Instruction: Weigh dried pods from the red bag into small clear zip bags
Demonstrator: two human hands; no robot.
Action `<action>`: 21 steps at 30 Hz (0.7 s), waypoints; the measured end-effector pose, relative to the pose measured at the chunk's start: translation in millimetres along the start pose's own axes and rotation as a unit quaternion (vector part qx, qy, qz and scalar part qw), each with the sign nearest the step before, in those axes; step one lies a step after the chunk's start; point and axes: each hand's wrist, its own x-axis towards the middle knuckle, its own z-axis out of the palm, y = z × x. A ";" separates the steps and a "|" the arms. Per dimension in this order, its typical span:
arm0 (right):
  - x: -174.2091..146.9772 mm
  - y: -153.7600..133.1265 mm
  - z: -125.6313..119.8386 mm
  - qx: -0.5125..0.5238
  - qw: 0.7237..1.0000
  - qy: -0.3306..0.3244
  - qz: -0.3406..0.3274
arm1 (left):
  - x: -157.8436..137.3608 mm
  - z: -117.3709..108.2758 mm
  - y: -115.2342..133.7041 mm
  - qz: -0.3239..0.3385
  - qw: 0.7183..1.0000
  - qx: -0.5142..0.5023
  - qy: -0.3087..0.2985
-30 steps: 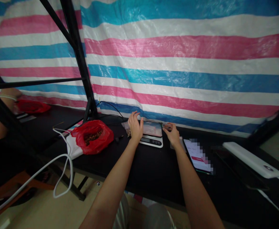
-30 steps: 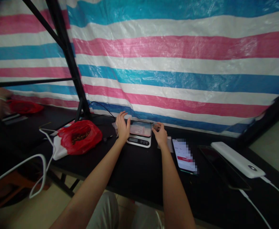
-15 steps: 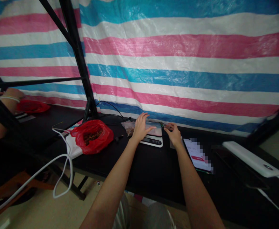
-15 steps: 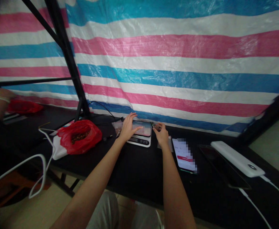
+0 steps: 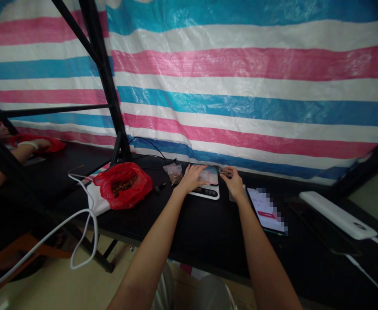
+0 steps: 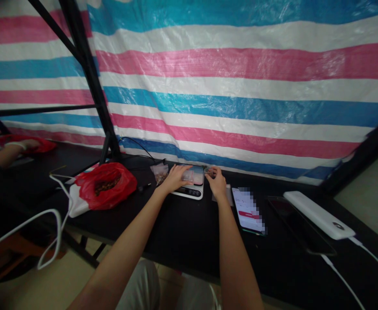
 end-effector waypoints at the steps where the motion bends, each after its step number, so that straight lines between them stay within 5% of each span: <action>1: 0.1 -0.1 -0.1 -0.002 1.000 0.001 -0.001 | 0.6 -0.2 0.2 -0.004 1.000 0.007 0.010; 6: 0.6 -11.5 -1.4 0.034 0.999 0.005 -0.042 | 5.3 1.1 -1.3 -0.033 0.998 -0.024 0.057; 12: -5.3 -50.3 -3.6 0.100 0.985 -0.080 -0.112 | 9.6 -2.6 -0.8 -0.037 0.967 -0.221 0.121; 16: -8.7 -65.4 -2.1 0.183 0.969 -0.126 -0.108 | 9.7 -8.7 5.1 -0.035 0.937 -0.334 0.095; 21: -7.4 -66.4 1.2 0.216 0.967 -0.087 -0.108 | 9.1 -12.7 11.2 -0.042 0.926 -0.368 0.070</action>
